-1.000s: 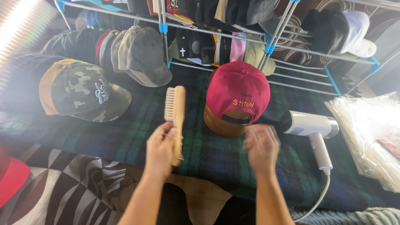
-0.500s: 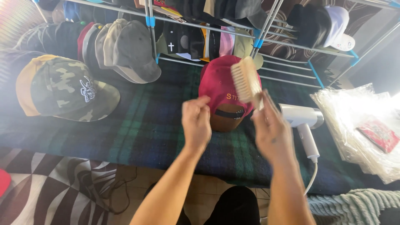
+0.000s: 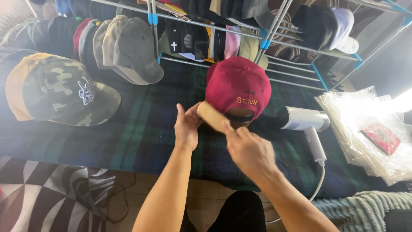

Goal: The person is using a wooden brush and a hair dryer to clean and groom a red baseball cap.

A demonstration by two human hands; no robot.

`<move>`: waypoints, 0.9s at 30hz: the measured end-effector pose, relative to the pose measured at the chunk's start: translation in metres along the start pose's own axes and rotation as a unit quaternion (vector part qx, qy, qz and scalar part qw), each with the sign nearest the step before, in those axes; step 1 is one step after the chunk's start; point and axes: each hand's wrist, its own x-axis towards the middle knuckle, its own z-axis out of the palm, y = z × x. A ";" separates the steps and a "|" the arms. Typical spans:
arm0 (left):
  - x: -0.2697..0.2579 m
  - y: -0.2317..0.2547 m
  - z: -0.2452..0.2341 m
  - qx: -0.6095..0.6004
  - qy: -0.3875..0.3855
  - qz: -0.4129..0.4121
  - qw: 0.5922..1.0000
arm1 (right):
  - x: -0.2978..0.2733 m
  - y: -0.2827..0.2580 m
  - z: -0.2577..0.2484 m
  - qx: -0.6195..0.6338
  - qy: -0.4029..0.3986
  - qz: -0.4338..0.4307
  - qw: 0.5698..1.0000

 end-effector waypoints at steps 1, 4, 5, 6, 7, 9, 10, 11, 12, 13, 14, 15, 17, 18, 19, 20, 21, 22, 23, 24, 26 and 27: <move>-0.001 0.003 0.000 -0.004 0.005 0.000 1.000 | 0.007 0.007 -0.005 0.002 -0.003 -0.005 1.000; 0.000 0.001 -0.005 -0.051 0.022 -0.016 0.998 | 0.014 0.012 -0.010 -0.053 0.057 0.037 0.996; 0.005 -0.002 -0.009 -0.069 0.032 -0.022 0.997 | 0.010 0.003 -0.005 -0.073 0.043 -0.017 0.996; 0.010 -0.005 -0.013 -0.088 0.042 -0.028 0.995 | 0.007 -0.005 -0.002 -0.092 0.029 -0.070 0.993; 0.009 -0.004 -0.012 -0.089 0.041 -0.025 0.995 | 0.000 -0.005 0.002 -0.093 0.032 -0.072 0.993; 0.007 -0.001 -0.012 -0.079 0.036 -0.032 0.996 | -0.012 -0.004 0.011 -0.029 0.031 -0.070 0.997; 0.012 -0.002 -0.009 -0.082 0.038 -0.029 0.995 | -0.006 0.006 0.009 -0.029 0.033 -0.074 0.996; 0.010 -0.004 -0.013 -0.081 0.030 -0.025 0.996 | -0.005 0.010 0.008 -0.045 0.054 -0.051 0.996; 0.009 -0.006 -0.015 -0.080 0.022 -0.021 0.996 | -0.004 0.015 0.006 -0.060 0.074 -0.027 0.995; 0.008 -0.006 -0.014 -0.078 0.014 -0.028 0.996 | -0.011 0.008 0.007 -0.068 0.071 -0.021 0.995; 0.007 -0.006 -0.012 -0.084 0.021 -0.038 0.995 | -0.016 0.001 0.008 -0.007 -0.044 -0.019 0.999; 0.007 -0.002 -0.012 -0.091 0.029 -0.041 0.995 | -0.019 -0.007 0.010 0.058 -0.152 -0.018 0.986; 0.018 -0.017 -0.022 -0.103 0.030 -0.033 0.994 | 0.009 0.005 -0.027 0.095 -0.108 0.023 0.989; 0.025 -0.022 -0.028 -0.118 0.038 -0.024 0.992 | 0.026 0.011 -0.044 0.136 -0.066 0.059 0.987; 0.018 -0.014 -0.025 -0.117 0.045 -0.021 0.992 | 0.037 0.031 -0.045 0.143 -0.067 0.055 0.986; 0.012 -0.006 -0.022 -0.091 0.036 -0.024 0.995 | 0.049 0.052 -0.043 0.163 -0.022 0.039 0.986; 0.008 -0.002 -0.011 -0.063 0.018 -0.036 0.997 | 0.057 0.077 -0.044 0.175 0.023 0.032 0.984; 0.004 -0.004 -0.011 -0.060 0.017 -0.040 0.997 | 0.063 0.099 -0.026 0.174 0.021 0.037 0.984; 0.004 -0.002 -0.009 -0.033 0.013 -0.037 0.999 | 0.072 0.122 -0.008 0.155 -0.093 0.126 0.975; 0.002 -0.001 -0.007 -0.006 0.010 -0.035 0.999 | 0.082 0.146 0.009 0.133 -0.204 0.214 0.946; 0.000 0.001 -0.003 -0.006 0.013 -0.033 0.999 | 0.126 0.105 -0.020 0.136 -0.249 0.224 0.932; -0.001 0.003 -0.003 -0.004 0.016 -0.033 0.999 | 0.148 0.084 -0.033 0.140 -0.294 0.233 0.916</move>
